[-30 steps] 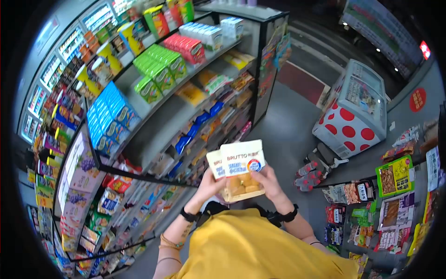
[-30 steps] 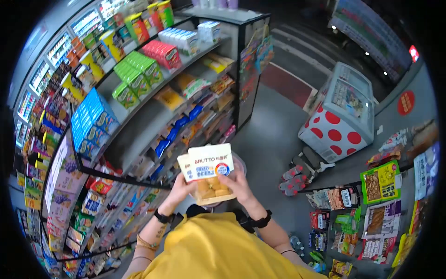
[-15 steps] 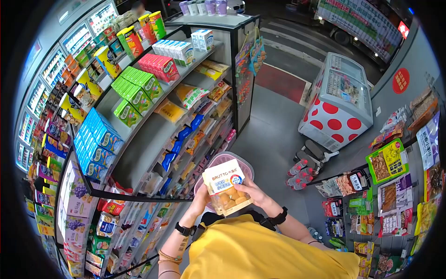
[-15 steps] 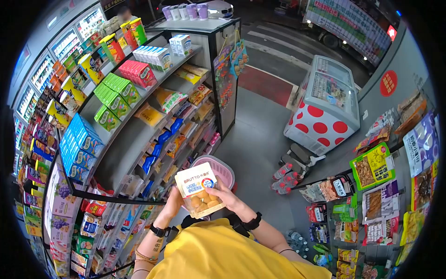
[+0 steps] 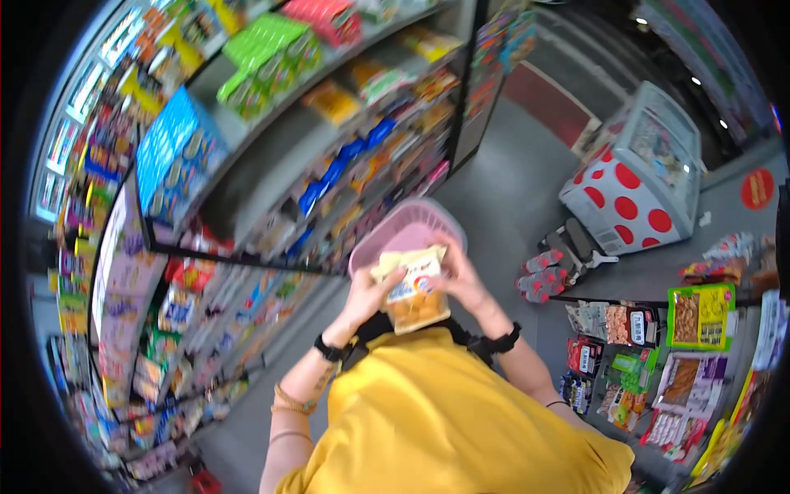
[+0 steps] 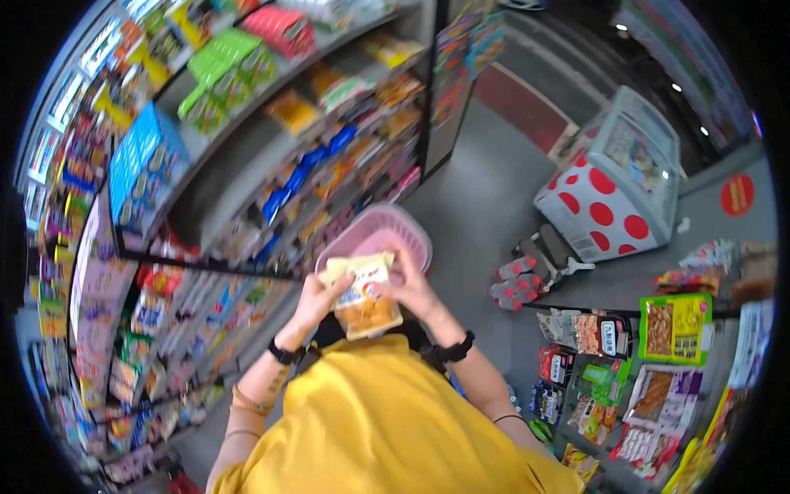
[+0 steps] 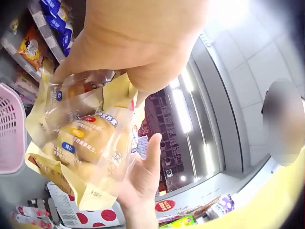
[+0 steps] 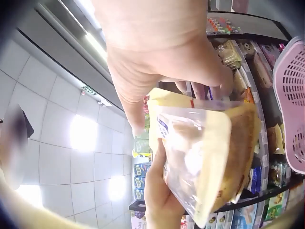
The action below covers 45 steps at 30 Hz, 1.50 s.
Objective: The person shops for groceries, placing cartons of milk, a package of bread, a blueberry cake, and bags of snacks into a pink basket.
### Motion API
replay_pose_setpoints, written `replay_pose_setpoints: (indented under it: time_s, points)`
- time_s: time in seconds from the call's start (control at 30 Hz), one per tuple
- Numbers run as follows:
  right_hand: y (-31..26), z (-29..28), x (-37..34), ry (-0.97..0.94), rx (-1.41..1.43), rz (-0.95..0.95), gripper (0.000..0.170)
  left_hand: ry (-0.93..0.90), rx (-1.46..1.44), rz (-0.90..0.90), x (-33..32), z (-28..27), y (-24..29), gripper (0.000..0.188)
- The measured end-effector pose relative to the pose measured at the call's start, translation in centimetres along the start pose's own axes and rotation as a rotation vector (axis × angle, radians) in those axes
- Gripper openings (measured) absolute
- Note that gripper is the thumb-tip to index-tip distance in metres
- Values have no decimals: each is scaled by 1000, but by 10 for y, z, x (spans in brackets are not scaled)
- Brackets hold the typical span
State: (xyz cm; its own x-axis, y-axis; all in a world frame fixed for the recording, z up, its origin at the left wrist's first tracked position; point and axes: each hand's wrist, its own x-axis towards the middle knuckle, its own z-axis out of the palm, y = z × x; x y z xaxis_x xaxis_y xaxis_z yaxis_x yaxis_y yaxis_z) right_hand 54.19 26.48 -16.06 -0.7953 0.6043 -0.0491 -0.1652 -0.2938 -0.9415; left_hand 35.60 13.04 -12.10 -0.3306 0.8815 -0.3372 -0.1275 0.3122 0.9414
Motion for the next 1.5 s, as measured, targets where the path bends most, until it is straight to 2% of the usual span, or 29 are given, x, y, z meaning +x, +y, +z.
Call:
replay_pose_setpoints:
  time_s: [0.07, 0.13, 0.17, 0.27, 0.3, 0.33, 0.37, 0.43, 0.53, 0.6, 0.87, 1.03, 1.17, 1.3, 1.5]
  points:
    - [-16, 1, 8, -3, -63, -9, 82, 1, 59, 1, -1, -4, -9, 33]
    - [-12, -7, 20, -132, -138, -5, 73, 18, -105, -1, -5, 0, -9, 31]
    - [-16, -5, 22, -143, -145, 39, 58, 17, -102, -27, -7, -3, -12, 30]
    - [-7, -7, 30, -233, -335, -25, 42, 65, 64, 60, -11, -6, -24, 30]
    - [-10, -3, 31, -219, -366, -5, 32, 83, 111, 31, -10, -8, -36, 28]
    - [-3, -6, 33, -261, -445, -60, 32, 85, 192, 100, -10, -10, -37, 26]
    - [1, -6, 36, -311, -460, -76, 32, 102, 229, 71, -11, -10, -36, 22]
    - [9, -1, 39, -338, -527, -92, 29, 96, 268, 238, -6, -15, -47, 19]
    - [18, 10, 43, -334, -767, -211, 29, 91, 148, 154, -2, -26, -60, 17]
    - [18, 17, 49, -347, -810, -229, 27, 95, 147, 98, 1, -38, -69, 17]
    - [34, 44, 71, -314, -918, -291, 17, 49, 394, 378, 20, -76, -58, 16]
    - [39, 60, 82, -266, -961, -288, 13, 33, 600, 594, 31, -100, -57, 28]
    - [54, 56, 89, -248, -1022, -284, 14, -12, 522, 441, 32, -108, -57, 27]
    - [62, 49, 89, -246, -1095, -264, 13, -60, 535, 443, 37, -116, -66, 20]
    - [79, 42, 88, -326, -1104, -113, 12, -104, 628, 416, 45, -116, -79, 11]
